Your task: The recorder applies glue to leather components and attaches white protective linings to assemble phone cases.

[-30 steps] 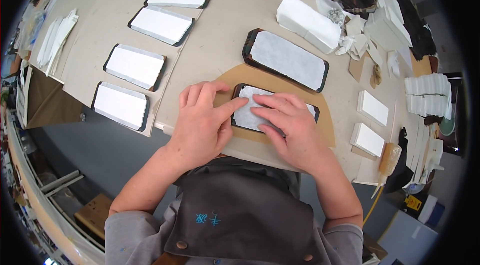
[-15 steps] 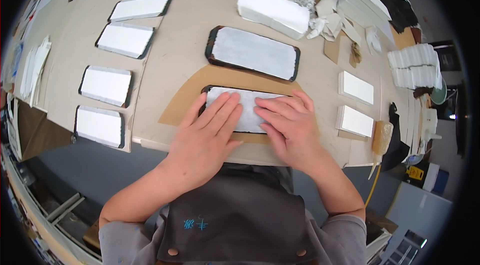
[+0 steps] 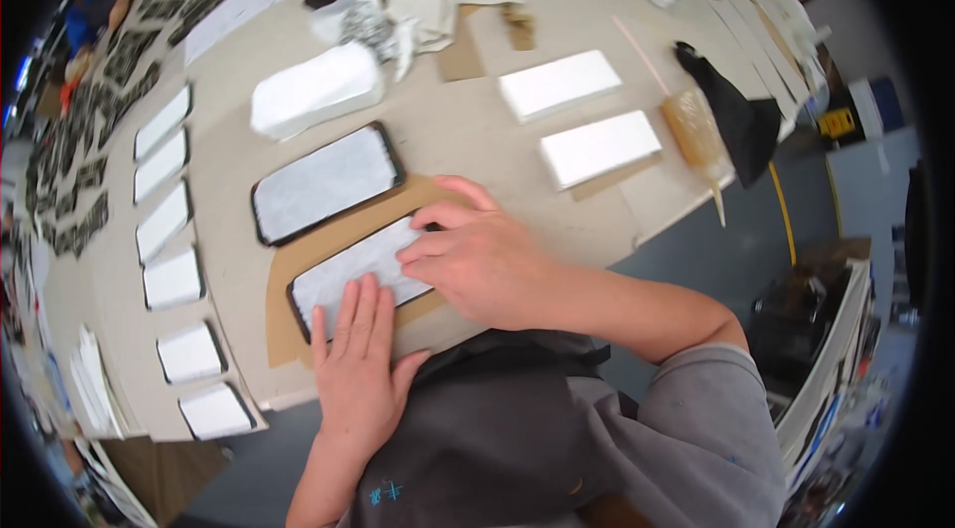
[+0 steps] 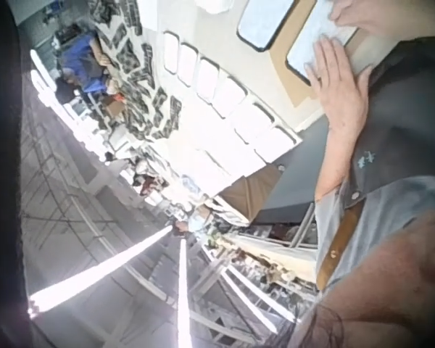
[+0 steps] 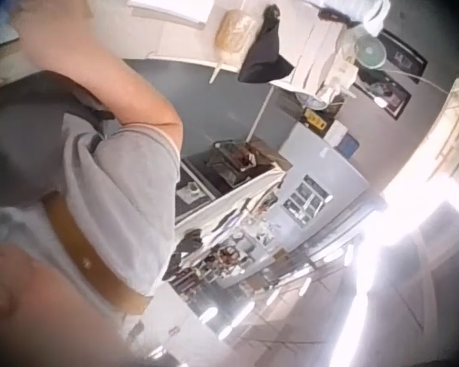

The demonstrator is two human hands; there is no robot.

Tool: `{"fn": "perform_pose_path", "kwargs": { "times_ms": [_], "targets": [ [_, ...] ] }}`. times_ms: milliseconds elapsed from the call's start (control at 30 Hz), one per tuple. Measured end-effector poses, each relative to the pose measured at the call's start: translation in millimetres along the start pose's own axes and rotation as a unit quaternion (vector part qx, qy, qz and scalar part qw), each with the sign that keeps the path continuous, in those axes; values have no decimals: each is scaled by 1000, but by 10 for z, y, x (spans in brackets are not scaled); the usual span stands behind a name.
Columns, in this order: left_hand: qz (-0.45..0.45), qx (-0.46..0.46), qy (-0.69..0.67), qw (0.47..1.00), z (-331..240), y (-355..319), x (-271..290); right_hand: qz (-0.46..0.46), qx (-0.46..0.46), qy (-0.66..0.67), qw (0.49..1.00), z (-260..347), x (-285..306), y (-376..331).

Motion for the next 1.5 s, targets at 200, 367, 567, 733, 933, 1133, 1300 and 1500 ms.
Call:
{"fn": "perform_pose_path", "kwargs": {
  "times_ms": [200,367,567,733,933,1133,1300,1500],
  "targets": [
    [-32,-13,-65,997,-86,330,435,-299,-157,152,929,-651,859,-642],
    [-138,-178,-80,971,-931,1058,686,-543,-319,124,766,-1467,1327,-2005],
    [-119,-257,-86,955,-1781,2005,155,-446,-361,64,816,-1509,1110,-2128],
    [-5,-159,4,987,-1921,2296,-61,-430,-363,96,821,-1523,1113,-2146],
    [4,-154,-20,988,-1902,2383,13,-404,-364,137,828,-1521,1137,-2128],
    [72,-138,-115,981,-1711,2564,24,-398,-346,166,834,-1505,1177,-2093],
    [193,-79,-260,943,-1542,2688,-34,-481,-317,139,805,-1432,1251,-2131],
    [164,-138,-198,957,-1549,2673,-90,-351,-240,-54,903,-1265,1182,-1730]
  ]
}}
Point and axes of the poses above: each hand's wrist, its own y-axis towards the middle knuckle, its own x-axis out of the back of the hand, z = x × y, the point moved 7 cm from there along y, towards the middle knuckle, and after that the axes turned 2 degrees about y, right-handed, at the moved point
